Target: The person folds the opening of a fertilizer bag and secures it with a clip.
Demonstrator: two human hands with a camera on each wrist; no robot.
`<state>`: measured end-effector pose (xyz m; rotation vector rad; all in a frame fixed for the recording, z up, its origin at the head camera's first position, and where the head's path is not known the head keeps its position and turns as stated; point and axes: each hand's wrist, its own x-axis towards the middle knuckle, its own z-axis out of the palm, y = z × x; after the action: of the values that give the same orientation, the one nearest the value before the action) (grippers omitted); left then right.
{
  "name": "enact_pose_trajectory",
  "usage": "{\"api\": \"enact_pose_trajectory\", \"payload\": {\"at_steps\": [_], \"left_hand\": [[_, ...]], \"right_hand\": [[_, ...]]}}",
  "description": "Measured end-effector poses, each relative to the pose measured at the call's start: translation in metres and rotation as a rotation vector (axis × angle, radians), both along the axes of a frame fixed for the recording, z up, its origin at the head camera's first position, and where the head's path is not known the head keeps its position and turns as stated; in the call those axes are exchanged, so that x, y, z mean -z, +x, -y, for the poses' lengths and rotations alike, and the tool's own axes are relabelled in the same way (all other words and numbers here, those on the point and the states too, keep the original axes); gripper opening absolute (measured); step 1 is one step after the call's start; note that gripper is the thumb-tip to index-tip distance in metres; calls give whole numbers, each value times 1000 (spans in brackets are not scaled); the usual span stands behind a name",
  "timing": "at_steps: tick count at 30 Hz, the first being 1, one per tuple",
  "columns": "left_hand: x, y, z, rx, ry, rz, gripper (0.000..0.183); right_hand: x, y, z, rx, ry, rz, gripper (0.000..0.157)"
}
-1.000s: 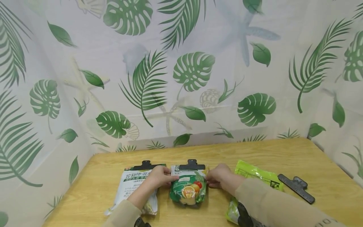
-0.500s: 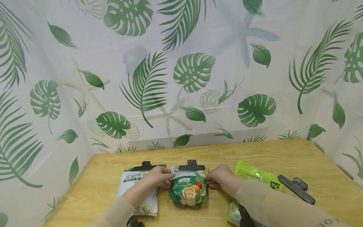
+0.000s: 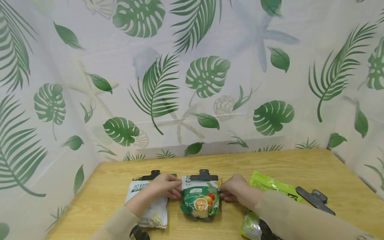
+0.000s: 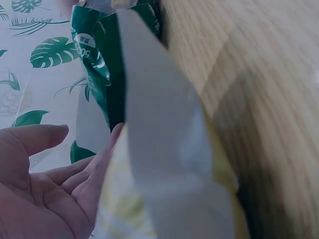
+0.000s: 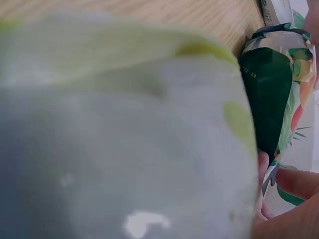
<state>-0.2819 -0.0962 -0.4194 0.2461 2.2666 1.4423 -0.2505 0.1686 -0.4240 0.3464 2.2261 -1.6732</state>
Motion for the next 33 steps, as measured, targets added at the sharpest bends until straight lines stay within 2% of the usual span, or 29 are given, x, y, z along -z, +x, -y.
{"api": "enact_pose_trajectory", "payload": {"at_steps": [8, 15, 23, 33], "left_hand": [[-7, -2, 7, 13, 10, 2, 37], [-11, -1, 10, 28, 2, -19, 36], [-17, 0, 1, 46, 9, -42, 38], [-21, 0, -12, 71, 60, -23, 35]], "right_hand": [[-5, 6, -4, -39, 10, -2, 29], [-9, 11, -11, -76, -5, 8, 35], [-14, 12, -20, -101, -26, 16, 39], [-25, 21, -31, -135, -50, 13, 42]]}}
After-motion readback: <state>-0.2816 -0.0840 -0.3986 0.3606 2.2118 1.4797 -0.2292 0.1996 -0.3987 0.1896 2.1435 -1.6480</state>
